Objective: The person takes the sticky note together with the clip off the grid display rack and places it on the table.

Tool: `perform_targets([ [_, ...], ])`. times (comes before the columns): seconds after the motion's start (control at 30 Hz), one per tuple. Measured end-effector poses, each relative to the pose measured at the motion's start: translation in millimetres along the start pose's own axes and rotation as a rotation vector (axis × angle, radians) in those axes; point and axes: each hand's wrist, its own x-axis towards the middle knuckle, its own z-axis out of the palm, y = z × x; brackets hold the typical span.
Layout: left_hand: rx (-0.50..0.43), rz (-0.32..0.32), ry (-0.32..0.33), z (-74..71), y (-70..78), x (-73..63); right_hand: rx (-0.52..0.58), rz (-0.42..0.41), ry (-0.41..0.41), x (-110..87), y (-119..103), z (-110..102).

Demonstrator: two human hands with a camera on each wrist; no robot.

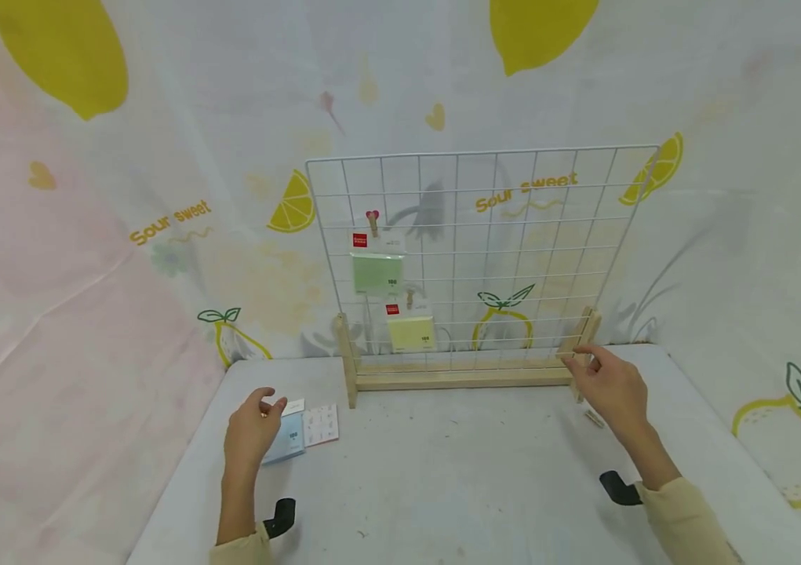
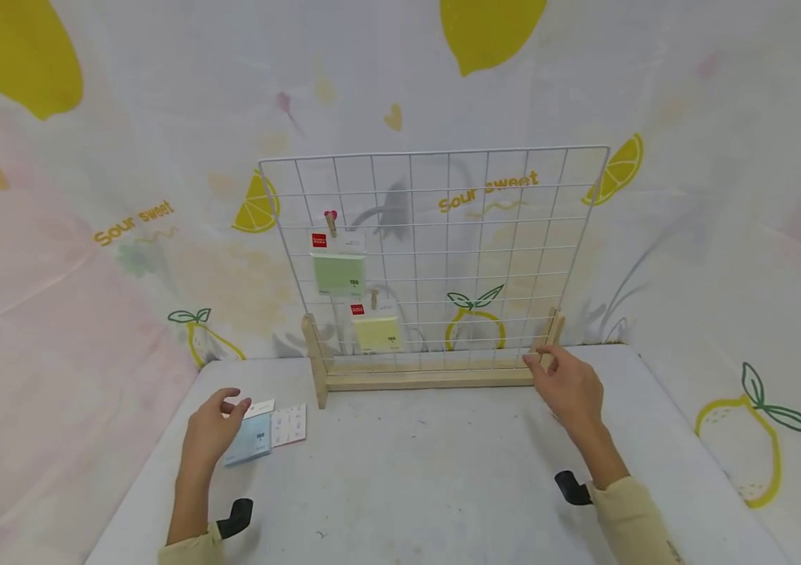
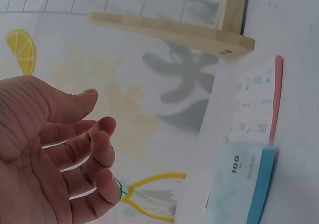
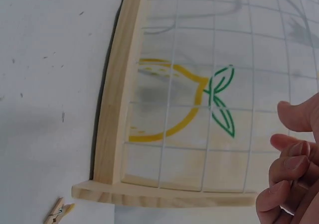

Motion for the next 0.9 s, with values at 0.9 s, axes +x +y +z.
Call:
perform_targets([
  [0.9, -0.237, 0.308, 0.206, 4.9, 90.0, 21.7, 0.221, -0.286, 0.246, 34.7, -91.3, 9.0],
])
